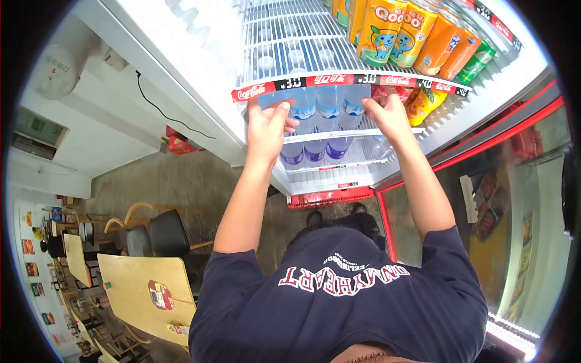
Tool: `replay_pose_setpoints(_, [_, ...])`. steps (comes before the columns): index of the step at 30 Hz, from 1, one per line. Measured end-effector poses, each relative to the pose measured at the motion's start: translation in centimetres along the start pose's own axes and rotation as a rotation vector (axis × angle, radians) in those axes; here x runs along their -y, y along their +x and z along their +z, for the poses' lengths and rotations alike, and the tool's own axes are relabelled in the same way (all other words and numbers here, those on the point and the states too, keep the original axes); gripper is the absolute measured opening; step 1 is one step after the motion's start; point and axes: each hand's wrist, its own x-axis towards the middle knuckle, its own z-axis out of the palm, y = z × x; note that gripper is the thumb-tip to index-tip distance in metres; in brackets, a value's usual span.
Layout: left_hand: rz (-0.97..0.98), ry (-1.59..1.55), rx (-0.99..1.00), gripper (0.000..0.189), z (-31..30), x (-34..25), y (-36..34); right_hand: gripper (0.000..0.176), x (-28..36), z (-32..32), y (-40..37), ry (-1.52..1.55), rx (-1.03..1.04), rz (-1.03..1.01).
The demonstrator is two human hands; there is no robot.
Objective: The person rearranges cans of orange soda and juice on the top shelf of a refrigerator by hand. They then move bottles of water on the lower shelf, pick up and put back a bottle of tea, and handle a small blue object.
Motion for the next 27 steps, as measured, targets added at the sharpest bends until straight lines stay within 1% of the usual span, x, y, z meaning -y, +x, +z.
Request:
replay_pose_setpoints(1, [-0.026,0.011,0.017,0.064,0.1,-0.2,0.6,0.045,-0.1,0.0,0.8,-0.075,0.003,-0.004])
replay_pose_setpoints(2, [-0.056,0.021,0.031,0.063,0.2,-0.3,1.1,0.047,-0.3,0.4,1.3,-0.119,-0.079,-0.006])
replay_pose_setpoints(5, [-0.132,0.035,0.026,0.054,0.4,-1.0,1.8,0.049,2.0,0.2,1.7,-0.348,-0.022,0.018])
replay_pose_setpoints(6, [-0.158,0.035,0.024,0.052,0.4,-1.4,1.9,0.052,2.1,0.2,1.7,-0.425,-0.033,0.04])
replay_pose_setpoints(10, [-0.208,-0.011,0.044,0.045,0.0,-0.8,2.7,0.052,2.7,-0.3,1.8,-0.483,0.036,0.02])
replay_pose_setpoints(13, [-0.172,-0.076,-0.016,0.043,0.5,-0.9,2.3,0.051,2.7,-0.4,1.4,-0.471,-0.026,-0.095])
replay_pose_setpoints(14, [-0.165,-0.096,-0.013,0.043,0.6,-0.7,2.3,0.052,2.5,-0.3,1.5,-0.451,-0.025,-0.089])
replay_pose_setpoints(17, [-0.143,-0.136,-0.023,0.046,0.4,0.0,2.0,0.054,3.0,-0.7,1.7,-0.485,0.057,0.016])
replay_pose_setpoints(18, [-0.126,-0.133,-0.03,0.048,0.6,-0.2,1.7,0.052,3.8,-0.5,1.5,-0.512,0.048,0.001])
replay_pose_setpoints(19, [-0.108,-0.13,-0.038,0.05,0.6,-0.3,1.4,0.049,3.3,0.0,1.7,-0.448,-0.029,-0.182])
replay_pose_setpoints(20, [-0.094,-0.135,-0.043,0.061,0.6,-0.4,1.1,0.046,2.2,0.5,2.0,-0.377,-0.105,-0.365])
replay_pose_setpoints(21, [-0.063,-0.129,-0.063,0.064,0.6,-0.3,0.5,0.043,1.6,0.8,2.4,-0.297,-0.183,-0.545])
replay_pose_setpoints(23, [-0.01,-0.112,-0.095,0.069,1.0,0.2,-1.4,0.041,2.6,0.1,1.7,-0.393,-0.097,-0.314])
replay_pose_setpoints(24, [-0.008,-0.132,-0.127,0.072,1.1,1.6,-2.5,0.041,2.4,-0.8,1.6,-0.467,-0.05,-0.202])
replay_pose_setpoints(25, [-0.027,-0.138,-0.08,0.069,1.2,2.3,-3.9,0.042,2.6,-1.1,1.2,-0.54,-0.006,-0.088])
replay_pose_setpoints(26, [-0.044,-0.145,-0.032,0.066,1.3,2.9,-5.6,0.04,2.9,-1.0,-0.1,-0.33,-0.038,-0.12])
replay_pose_setpoints(27, [-0.058,-0.153,0.014,0.063,1.3,3.6,-7.1,0.039,2.7,-1.0,-1.4,-0.358,-0.108,-0.194])
